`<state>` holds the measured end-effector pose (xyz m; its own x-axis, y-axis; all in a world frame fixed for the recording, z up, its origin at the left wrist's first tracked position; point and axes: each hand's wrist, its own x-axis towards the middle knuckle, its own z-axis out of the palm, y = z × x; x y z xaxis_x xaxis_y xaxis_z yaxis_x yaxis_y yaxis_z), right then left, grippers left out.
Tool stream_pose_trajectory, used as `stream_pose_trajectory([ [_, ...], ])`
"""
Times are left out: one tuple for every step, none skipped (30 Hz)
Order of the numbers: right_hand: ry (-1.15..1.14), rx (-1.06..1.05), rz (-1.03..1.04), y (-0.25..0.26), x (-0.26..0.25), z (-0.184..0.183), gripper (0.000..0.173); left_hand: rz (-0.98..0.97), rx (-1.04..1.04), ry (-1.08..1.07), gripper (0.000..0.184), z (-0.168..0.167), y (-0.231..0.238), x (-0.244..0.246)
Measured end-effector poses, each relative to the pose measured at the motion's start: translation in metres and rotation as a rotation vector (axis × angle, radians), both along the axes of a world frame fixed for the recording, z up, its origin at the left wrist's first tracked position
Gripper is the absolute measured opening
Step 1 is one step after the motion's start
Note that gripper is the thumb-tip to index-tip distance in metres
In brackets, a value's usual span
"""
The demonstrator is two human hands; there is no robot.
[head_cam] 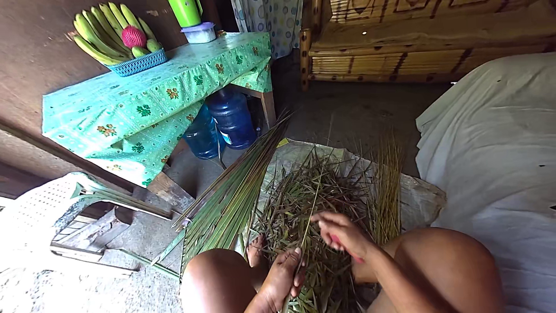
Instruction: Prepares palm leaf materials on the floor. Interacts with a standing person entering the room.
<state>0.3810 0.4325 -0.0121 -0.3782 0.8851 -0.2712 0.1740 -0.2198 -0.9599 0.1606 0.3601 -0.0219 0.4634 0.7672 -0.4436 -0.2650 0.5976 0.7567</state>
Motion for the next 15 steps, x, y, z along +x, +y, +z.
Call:
stream_pose_trajectory([
  [0.053,-0.052,0.072,-0.006,-0.006,0.0,0.037,-0.005,0.002,0.001,0.039,0.0,0.0,0.001],
  [0.085,-0.072,0.113,-0.01,-0.011,-0.001,0.035,-0.012,0.007,0.013,0.039,-0.001,-0.001,0.001],
  [0.095,-0.065,0.115,-0.01,-0.015,-0.002,0.033,-0.02,0.014,0.031,0.039,0.0,-0.003,0.001],
  [0.085,-0.041,0.081,-0.009,-0.016,-0.001,0.033,-0.026,0.021,0.05,0.038,0.001,-0.007,0.0],
  [0.067,-0.013,0.015,-0.005,-0.015,0.001,0.033,-0.043,0.028,0.073,0.036,0.002,-0.011,-0.002],
  [0.05,0.012,-0.058,0.001,-0.013,0.003,0.033,-0.065,0.043,0.098,0.034,0.003,-0.015,-0.004],
  [0.036,0.035,-0.119,0.006,-0.009,0.003,0.032,-0.087,0.061,0.122,0.032,0.004,-0.018,-0.008],
  [0.024,0.061,-0.149,0.008,-0.005,0.004,0.031,-0.087,0.081,0.146,0.03,0.005,-0.021,-0.01],
  [-0.004,0.096,-0.136,0.006,-0.003,0.005,0.03,-0.059,0.096,0.159,0.029,0.005,-0.022,-0.011],
  [-0.048,0.142,-0.078,0.0,-0.001,0.007,0.03,-0.02,0.096,0.16,0.029,0.003,-0.023,-0.012],
  [-0.091,0.202,0.012,-0.008,-0.002,0.007,0.031,0.014,0.085,0.151,0.029,0.002,-0.022,-0.013],
  [-0.13,0.269,0.119,-0.016,-0.005,0.005,0.032,0.042,0.067,0.136,0.03,0.001,-0.02,-0.013],
  [-0.173,0.346,0.224,-0.024,-0.01,0.003,0.032,0.059,0.043,0.118,0.031,0.001,-0.018,-0.013],
  [-0.222,0.436,0.3,-0.031,-0.015,0.0,0.033,0.066,0.022,0.099,0.032,0.001,-0.017,-0.013],
  [-0.281,0.53,0.325,-0.036,-0.021,-0.003,0.034,0.065,0.008,0.082,0.032,0.001,-0.016,-0.013],
])
